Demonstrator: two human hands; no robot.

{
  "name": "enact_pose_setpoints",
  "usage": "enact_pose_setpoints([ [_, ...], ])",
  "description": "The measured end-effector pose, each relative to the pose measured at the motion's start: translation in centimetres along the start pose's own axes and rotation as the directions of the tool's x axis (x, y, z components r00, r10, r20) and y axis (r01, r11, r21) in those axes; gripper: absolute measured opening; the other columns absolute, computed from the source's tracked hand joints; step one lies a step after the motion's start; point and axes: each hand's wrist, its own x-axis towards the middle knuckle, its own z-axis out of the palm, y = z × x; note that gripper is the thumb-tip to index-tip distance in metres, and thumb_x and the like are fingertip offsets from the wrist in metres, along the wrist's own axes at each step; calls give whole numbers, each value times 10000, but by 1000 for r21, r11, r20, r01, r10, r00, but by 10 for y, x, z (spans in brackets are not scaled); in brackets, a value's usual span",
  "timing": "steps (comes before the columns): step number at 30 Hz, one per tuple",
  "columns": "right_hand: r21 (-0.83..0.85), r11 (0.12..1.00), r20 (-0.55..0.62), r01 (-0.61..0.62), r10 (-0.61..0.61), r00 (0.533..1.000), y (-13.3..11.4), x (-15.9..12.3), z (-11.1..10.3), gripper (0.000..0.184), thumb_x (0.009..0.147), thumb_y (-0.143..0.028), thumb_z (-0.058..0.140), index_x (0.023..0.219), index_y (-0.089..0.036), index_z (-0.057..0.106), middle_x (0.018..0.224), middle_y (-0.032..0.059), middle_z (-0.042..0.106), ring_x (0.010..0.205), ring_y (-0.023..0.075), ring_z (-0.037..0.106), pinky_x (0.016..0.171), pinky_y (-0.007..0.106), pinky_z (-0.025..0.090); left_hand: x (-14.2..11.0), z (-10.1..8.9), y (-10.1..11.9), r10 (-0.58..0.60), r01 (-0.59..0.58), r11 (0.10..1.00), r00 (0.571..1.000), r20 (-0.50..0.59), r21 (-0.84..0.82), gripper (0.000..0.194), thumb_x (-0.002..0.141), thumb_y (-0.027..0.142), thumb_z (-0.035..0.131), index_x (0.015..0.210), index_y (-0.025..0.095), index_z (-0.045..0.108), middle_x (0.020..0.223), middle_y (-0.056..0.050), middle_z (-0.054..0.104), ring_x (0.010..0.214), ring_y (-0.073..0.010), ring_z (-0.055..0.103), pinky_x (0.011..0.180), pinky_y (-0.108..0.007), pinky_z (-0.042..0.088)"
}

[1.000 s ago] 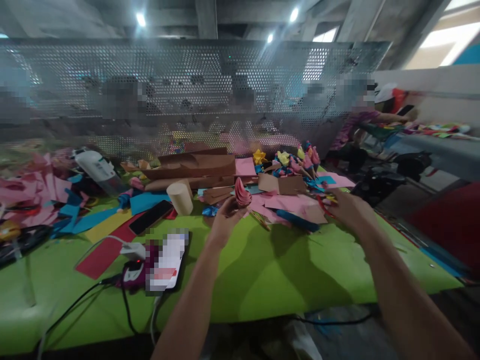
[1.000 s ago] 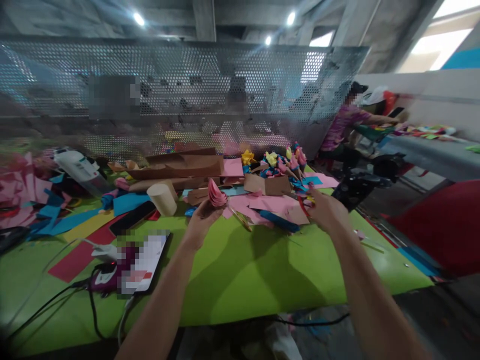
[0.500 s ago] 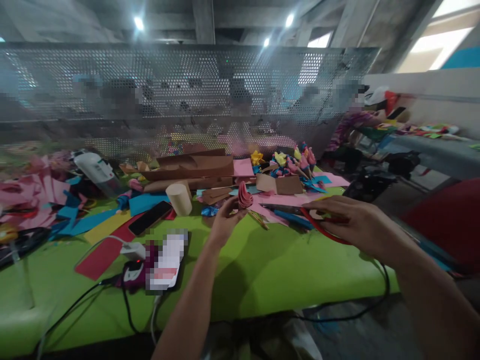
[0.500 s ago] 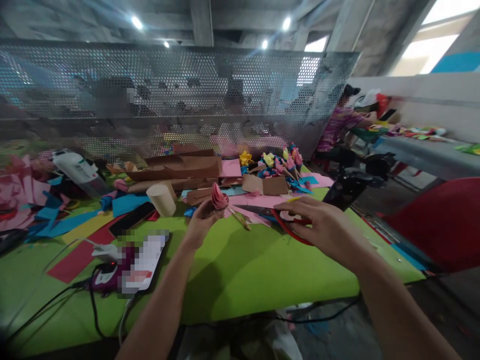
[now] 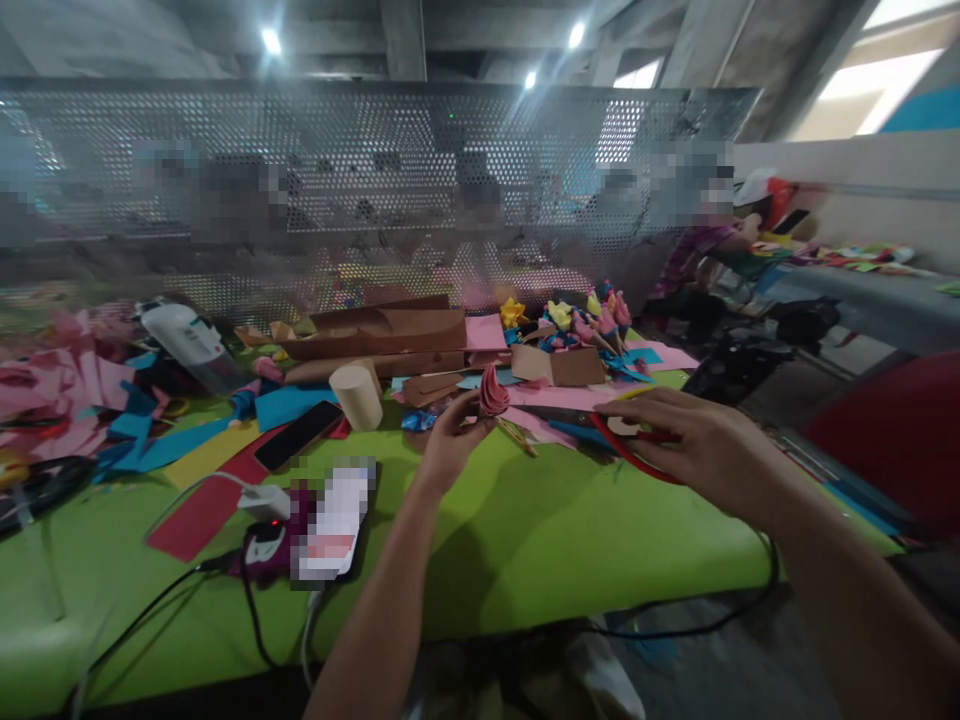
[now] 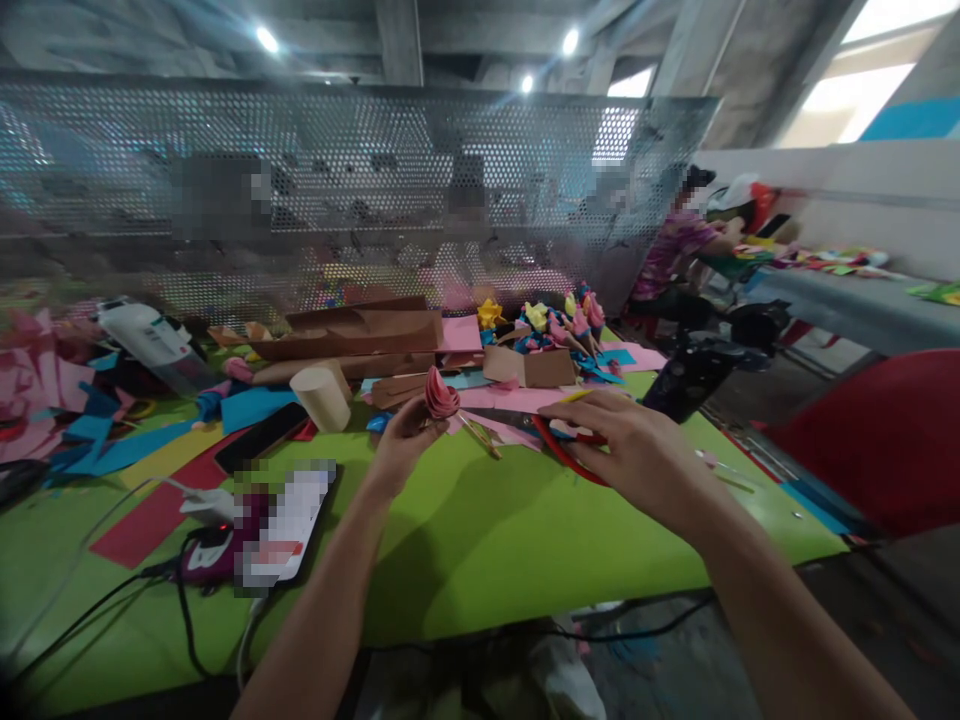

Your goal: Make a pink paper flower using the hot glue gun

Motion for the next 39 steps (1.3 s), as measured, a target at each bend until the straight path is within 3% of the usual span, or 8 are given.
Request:
enact_pose_setpoints([
  [19,-85,996,9,34,-33,999,-9,3,-3,342,893,-213,514,1154,-290,721,1165,51,734,1000,239,709,754,333,580,0,-1,-1,27,-27,999,1000,4,41,433,664,291,835,1078,221,727,1063,-53,749,963,-176,673,913,-314,537],
  [26,-139,988,-1,66,-66,998,-13,4,-9,339,891,-196,525,1150,-301,717,1152,41,738,966,223,712,775,324,569,0,0,0,30,-31,998,999,16,46,445,662,295,832,1086,220,720,1125,-65,742,1017,-203,684,968,-366,532],
  [39,-116,992,-28,49,-53,998,-11,3,-6,354,893,-202,502,1149,-315,718,1132,37,741,949,229,713,779,339,577,0,-1,-1,12,-13,999,1000,8,39,443,664,286,831,1084,214,714,1073,-59,747,991,-193,680,947,-354,528],
])
